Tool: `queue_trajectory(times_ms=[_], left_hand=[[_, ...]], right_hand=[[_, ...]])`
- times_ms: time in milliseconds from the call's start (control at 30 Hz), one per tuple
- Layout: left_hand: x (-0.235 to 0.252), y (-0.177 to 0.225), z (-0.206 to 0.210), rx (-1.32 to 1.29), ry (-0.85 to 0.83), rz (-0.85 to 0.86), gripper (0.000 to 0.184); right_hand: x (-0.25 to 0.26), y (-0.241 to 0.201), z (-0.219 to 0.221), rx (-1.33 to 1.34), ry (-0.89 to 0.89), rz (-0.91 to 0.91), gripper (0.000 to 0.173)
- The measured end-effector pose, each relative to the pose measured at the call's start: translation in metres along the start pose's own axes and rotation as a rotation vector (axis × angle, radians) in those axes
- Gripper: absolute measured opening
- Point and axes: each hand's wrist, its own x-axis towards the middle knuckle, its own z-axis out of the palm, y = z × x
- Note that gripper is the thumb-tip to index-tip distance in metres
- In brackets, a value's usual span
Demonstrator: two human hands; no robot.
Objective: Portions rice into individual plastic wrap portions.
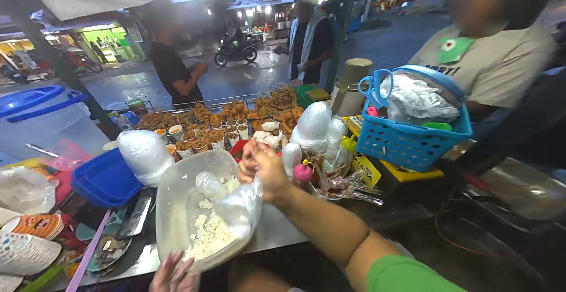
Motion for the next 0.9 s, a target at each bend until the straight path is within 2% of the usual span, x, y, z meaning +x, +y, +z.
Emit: queue_trajectory(times_ms=[33,67,100,167,200,267,367,533,633,733,800,900], left_hand=[[0.003,0.006,0.016,-0.110,-0.013,-0.020,0.073],[0.003,0.009,0.030,-0.202,0.001,-0.026,0.071],[0.000,0.009,0.039,-0.239,0.058,-0.024,0.056],[-0.009,0.012,0.045,0.032,0.242,-0.069,0.020],[-0.012,0.013,0.042,0.189,0.286,-0.131,0.018],[-0.018,0.004,0.028,0.310,0.344,-0.207,0.023],[-0.020,0.000,0.015,0.240,0.455,-0.252,0.025],[-0.006,0.002,0.000,0.070,0.672,-0.240,0.029],[0.005,0.008,-0.007,0.077,0.791,-0.198,0.025],[0.011,0.009,-0.011,-0.024,0.823,-0.080,0.023],[0.012,0.008,-0.011,-0.028,0.835,-0.065,0.024],[0.010,0.003,-0.013,0.075,0.823,-0.077,0.026]], right_hand=[[-0.014,0.014,0.008,0.047,-0.027,0.077,0.036],[-0.027,0.029,0.014,0.059,-0.042,0.154,0.036],[-0.041,0.043,0.019,0.034,-0.042,0.224,0.035],[-0.062,0.066,0.018,-0.068,-0.026,0.306,0.033],[-0.067,0.074,0.012,-0.120,-0.016,0.310,0.033],[-0.069,0.083,-0.005,-0.211,0.024,0.257,0.032],[-0.061,0.080,-0.022,-0.326,0.113,0.169,0.031],[-0.021,0.063,-0.033,-0.445,0.219,0.148,0.028],[0.027,0.057,-0.041,-0.436,0.276,0.296,0.020],[0.074,0.067,-0.057,-0.377,0.340,0.335,0.023],[0.094,0.074,-0.073,-0.694,0.184,0.334,0.041],[0.101,0.077,-0.077,-1.488,-0.169,0.235,0.084]])
